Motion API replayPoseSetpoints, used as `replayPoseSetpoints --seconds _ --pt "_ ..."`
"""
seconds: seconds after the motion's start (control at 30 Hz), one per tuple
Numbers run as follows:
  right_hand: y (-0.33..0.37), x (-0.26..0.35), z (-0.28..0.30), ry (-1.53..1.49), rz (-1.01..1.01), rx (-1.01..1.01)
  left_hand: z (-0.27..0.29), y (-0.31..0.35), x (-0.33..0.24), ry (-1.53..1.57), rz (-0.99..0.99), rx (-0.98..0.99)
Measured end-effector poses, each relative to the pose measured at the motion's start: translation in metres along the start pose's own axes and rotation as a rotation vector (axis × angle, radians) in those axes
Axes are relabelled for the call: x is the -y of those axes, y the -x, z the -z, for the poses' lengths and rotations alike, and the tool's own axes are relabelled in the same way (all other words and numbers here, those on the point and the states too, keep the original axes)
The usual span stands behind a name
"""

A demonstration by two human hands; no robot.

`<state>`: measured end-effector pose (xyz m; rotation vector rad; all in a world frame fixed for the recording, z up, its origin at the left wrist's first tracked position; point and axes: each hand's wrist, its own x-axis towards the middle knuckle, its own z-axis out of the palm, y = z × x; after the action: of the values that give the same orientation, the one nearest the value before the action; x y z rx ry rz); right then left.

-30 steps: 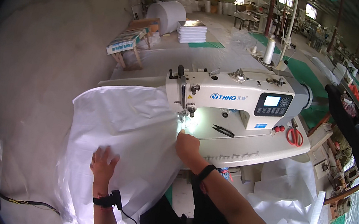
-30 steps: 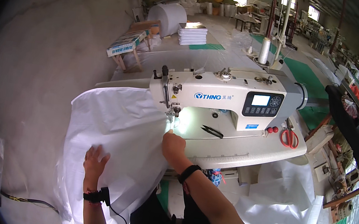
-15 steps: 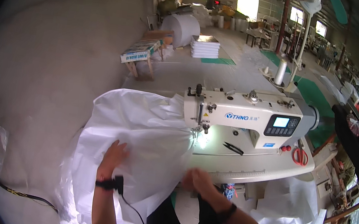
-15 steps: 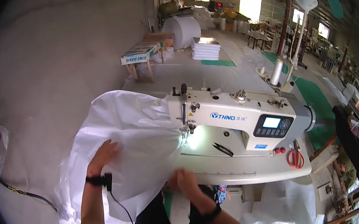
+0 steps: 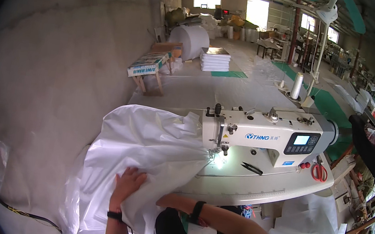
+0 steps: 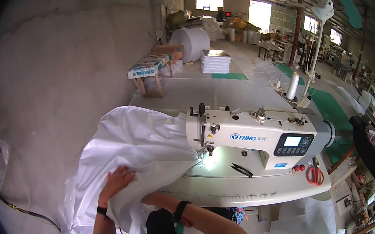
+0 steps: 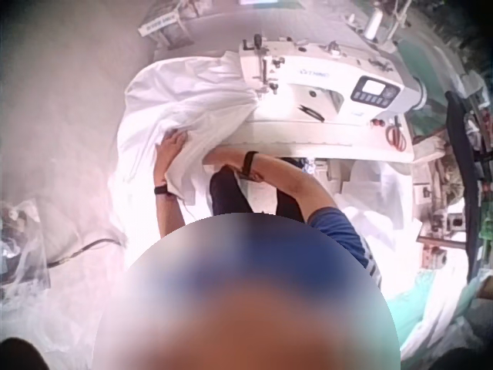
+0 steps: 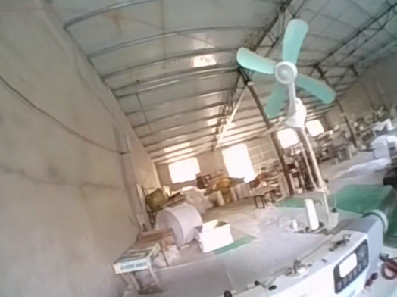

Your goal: Sewing a large white plastic fabric sheet using an industrial sewing machine.

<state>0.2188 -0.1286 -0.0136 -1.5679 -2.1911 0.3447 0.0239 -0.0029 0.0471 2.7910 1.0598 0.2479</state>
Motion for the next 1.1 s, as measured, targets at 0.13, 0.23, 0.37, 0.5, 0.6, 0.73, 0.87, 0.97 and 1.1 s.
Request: replayPoseSetpoints --seconds 0.13,0.23,0.37,0.5,0.6,0.73,0.87,0.97,1.1 --pt "-0.086 0.019 0.051 -0.024 -0.032 0.221 0.022 -0.069 0.017 0.178 -0.214 0.042" --pt "-0.102 0.030 0.048 -0.502 -0.030 0.097 0.056 -0.083 0.010 0.808 0.085 0.157" --pt "-0.121 0.040 0.032 -1.848 -0.139 -0.252 0.070 -0.072 0.011 1.338 0.138 -0.060" --pt "-0.094 0.062 0.028 -1.955 -0.412 -0.196 0.040 -0.018 0.027 0.354 -0.178 -0.298" --pt "-0.049 0.038 -0.064 -1.024 0.080 -0.322 0.015 0.006 0.044 0.046 -0.129 -0.213" --pt "0.044 0.124 -0.073 -1.926 -0.495 0.062 0.012 0.015 0.049 -0.088 -0.102 -0.251" --pt "0.079 0.145 -0.095 -1.609 -0.282 0.042 -0.003 -0.006 0.079 -0.150 -0.314 -0.323" --pt "0.030 0.136 -0.083 -1.026 -0.301 -0.247 -0.001 -0.011 0.081 -0.129 -0.371 -0.252" --pt "0.039 0.153 -0.057 -1.086 -0.620 0.274 -0.007 -0.010 0.082 -0.028 -0.310 -0.223"
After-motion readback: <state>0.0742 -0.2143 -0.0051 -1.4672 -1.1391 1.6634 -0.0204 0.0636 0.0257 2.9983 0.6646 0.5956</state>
